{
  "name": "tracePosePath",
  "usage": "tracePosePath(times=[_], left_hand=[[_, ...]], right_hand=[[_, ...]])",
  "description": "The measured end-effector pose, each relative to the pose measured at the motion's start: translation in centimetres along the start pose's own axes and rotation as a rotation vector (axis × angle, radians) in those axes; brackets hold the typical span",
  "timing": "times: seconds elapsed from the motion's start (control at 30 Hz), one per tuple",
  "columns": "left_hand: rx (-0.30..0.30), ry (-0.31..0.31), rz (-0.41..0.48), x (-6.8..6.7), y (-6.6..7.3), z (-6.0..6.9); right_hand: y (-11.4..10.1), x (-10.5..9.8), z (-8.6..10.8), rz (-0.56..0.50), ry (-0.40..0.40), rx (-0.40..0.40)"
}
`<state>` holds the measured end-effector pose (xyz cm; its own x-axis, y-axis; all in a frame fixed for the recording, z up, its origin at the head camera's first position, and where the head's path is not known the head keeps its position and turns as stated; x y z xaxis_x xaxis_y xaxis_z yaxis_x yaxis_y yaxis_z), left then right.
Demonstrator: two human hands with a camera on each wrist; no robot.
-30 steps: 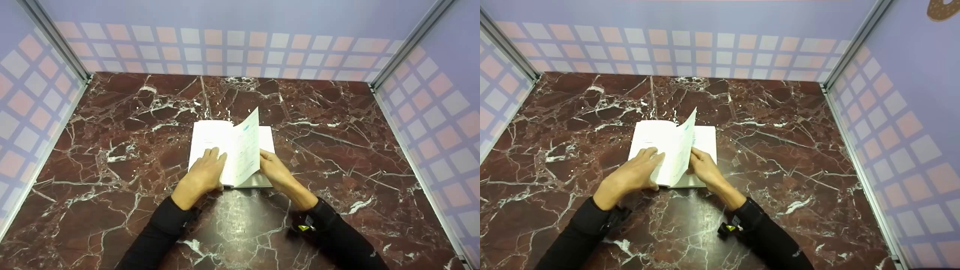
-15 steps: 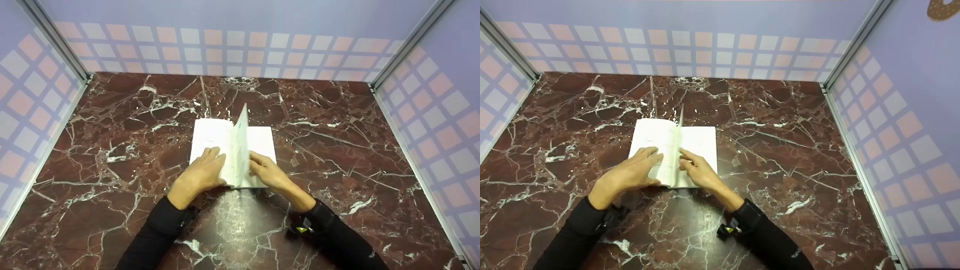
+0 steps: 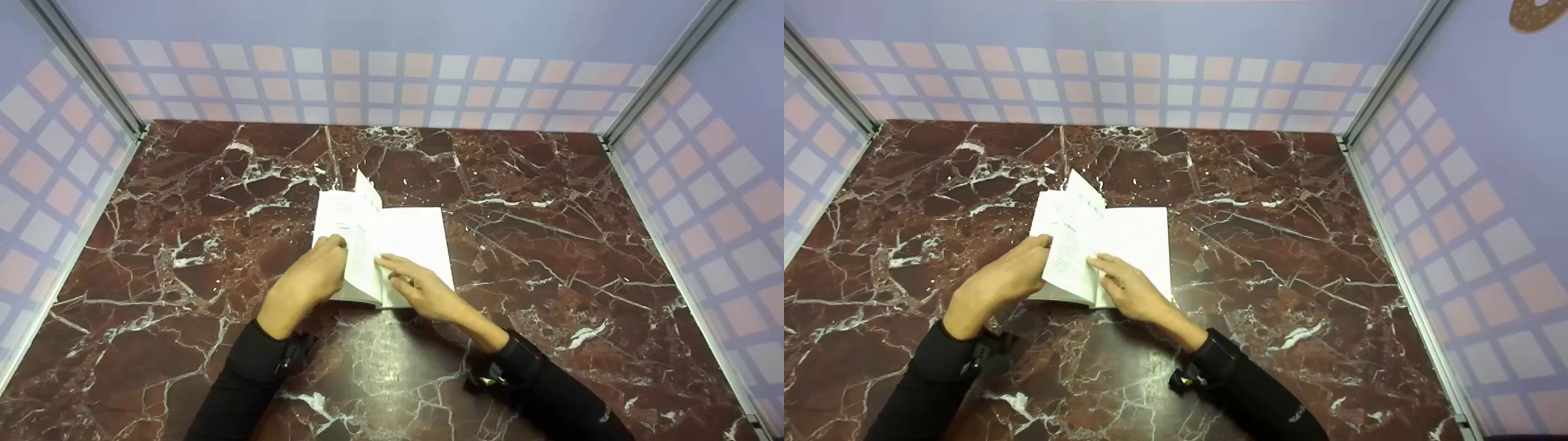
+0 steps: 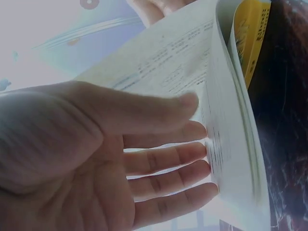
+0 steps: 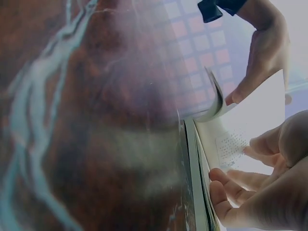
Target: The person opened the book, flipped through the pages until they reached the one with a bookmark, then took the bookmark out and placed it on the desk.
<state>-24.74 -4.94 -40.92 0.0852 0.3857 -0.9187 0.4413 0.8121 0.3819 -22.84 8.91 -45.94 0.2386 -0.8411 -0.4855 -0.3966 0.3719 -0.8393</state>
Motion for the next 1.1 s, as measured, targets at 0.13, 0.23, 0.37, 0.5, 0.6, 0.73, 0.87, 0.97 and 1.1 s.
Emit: tracePosePath(times=[0.13, 0.23, 0.37, 0.5, 0.6, 0.73, 0.87, 0.97, 1.1], left_hand=[[0.003, 0.033, 0.006, -0.7, -0.6, -0.1], [-0.019, 0.028, -0.002, -1.2, -1.1, 0.0], [-0.01, 0.027, -0.029, -1.9, -1.4, 0.1], [0.02, 0.102, -0.028, -3.0, -1.1, 0.2], [0.014, 0.178, -0.023, -3.8, -0.9, 0.2], [-0.028, 0.266, -0.053, -4.8, -0.6, 0.5], [0.014, 0.361, -0.067, -5.8, 0.7, 0.6], [0.078, 0.352, -0.064, -5.5, 2.2, 0.4], [0.09, 0.203, -0.065, -3.4, 3.4, 0.4]], right_hand=[[-0.3, 0.6, 0.3, 0.09, -0.031, -0.031], [-0.3, 0.9, 0.4, 0.15, -0.053, -0.037], [-0.5, 1.2, 0.6, 0.222, -0.064, -0.057], [-0.9, 1.3, 0.8, 0.27, -0.069, -0.091], [-1.0, 1.4, 0.9, 0.282, -0.075, -0.103], [-0.9, 1.5, 0.9, 0.303, -0.085, -0.114], [-1.0, 1.5, 1.0, 0.335, -0.096, -0.137], [-1.1, 1.5, 1.0, 0.351, -0.103, -0.151], [-1.0, 1.6, 1.0, 0.358, -0.118, -0.142]])
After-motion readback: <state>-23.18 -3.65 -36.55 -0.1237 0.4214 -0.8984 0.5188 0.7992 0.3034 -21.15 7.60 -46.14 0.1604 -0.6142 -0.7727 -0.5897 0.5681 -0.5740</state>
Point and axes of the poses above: each hand's wrist, its own z-axis away from the middle knuckle, its own x-axis out of the palm, y = z × x, the point moved 9 cm from there along -z, towards the middle knuckle, and after that the axes turned 11 degrees about y, right-handed, at the moved point
